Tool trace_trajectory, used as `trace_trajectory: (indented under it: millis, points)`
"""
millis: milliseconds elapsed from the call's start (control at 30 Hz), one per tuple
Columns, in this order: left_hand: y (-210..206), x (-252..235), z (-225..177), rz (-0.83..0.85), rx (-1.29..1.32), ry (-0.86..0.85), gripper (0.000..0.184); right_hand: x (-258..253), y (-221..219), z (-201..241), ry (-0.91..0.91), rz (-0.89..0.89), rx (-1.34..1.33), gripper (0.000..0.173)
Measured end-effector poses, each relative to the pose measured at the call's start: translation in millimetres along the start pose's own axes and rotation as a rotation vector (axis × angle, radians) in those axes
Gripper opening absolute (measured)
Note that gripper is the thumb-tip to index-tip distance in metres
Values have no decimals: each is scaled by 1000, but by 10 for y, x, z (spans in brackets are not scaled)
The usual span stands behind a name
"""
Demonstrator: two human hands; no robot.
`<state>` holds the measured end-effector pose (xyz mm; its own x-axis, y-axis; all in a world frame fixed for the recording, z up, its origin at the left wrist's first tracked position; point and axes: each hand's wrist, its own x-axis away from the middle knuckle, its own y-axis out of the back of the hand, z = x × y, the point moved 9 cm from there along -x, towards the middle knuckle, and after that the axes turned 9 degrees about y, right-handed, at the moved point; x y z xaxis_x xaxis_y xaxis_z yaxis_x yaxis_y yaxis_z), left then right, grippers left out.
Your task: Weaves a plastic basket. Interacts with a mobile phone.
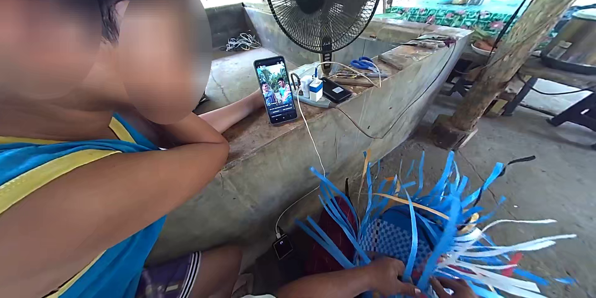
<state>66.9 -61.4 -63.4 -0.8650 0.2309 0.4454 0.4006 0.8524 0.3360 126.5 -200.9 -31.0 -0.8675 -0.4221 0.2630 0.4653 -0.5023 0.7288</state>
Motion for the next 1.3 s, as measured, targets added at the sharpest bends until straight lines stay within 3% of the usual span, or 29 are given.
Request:
trace_trajectory:
  millis: [133, 233, 300, 367, 400, 467, 500, 567, 600, 667, 733, 867, 967, 1033, 1100, 1200, 1300]
  points:
    - [15, -78, 184, -5, -25, 221, 48, 157, 13, 336, 380, -213, -53, 21]
    - [109, 22, 10, -121, -160, 108, 46, 303, -123, 617, 581, -186, -47, 17]
    - [248, 232, -136, -273, -226, -13, 55, 303, -171, 671, 632, -140, -96, 19]
    - [415, 531, -219, -424, -183, -137, 40, 287, -165, 693, 670, -117, -122, 20]
    - [460, 670, -193, -396, -130, -89, 35, 275, -167, 696, 685, -94, -135, 20]
    - [407, 894, -103, -131, 133, 138, 59, 240, -203, 704, 687, -21, -145, 19]
    - [348, 983, -111, -58, 323, 148, 70, 226, -220, 715, 680, 6, -128, 19]
    - [366, 1057, -266, -140, 572, -49, 66, 191, -249, 751, 651, 46, -73, 18]
    - [427, 1059, -371, -246, 535, -198, 54, 174, -264, 779, 625, 67, -42, 19]
    - [464, 961, -525, -461, 182, -379, 33, 165, -293, 827, 572, 103, 10, 21]
    - [399, 727, -459, -517, -87, -265, 42, 172, -321, 847, 535, 123, 34, 26]
    - [330, 395, -38, -379, 9, 123, 51, 221, -188, 783, 519, 11, -78, 40]
    - [315, 280, 217, -215, 75, 277, 48, 299, -10, 705, 456, -141, -367, 34]
    - [316, 268, 193, -119, 13, 248, 46, 350, -145, 644, 231, -22, -547, 31]
    - [326, 284, 112, -72, -29, 137, 41, 396, -481, 573, 74, 257, -470, 40]
    - [352, 338, 84, -45, 19, 16, 32, 409, -799, 566, 93, 546, -226, 39]
    - [334, 400, 123, -20, 49, -33, 33, 260, -574, 744, 185, 487, -138, 32]
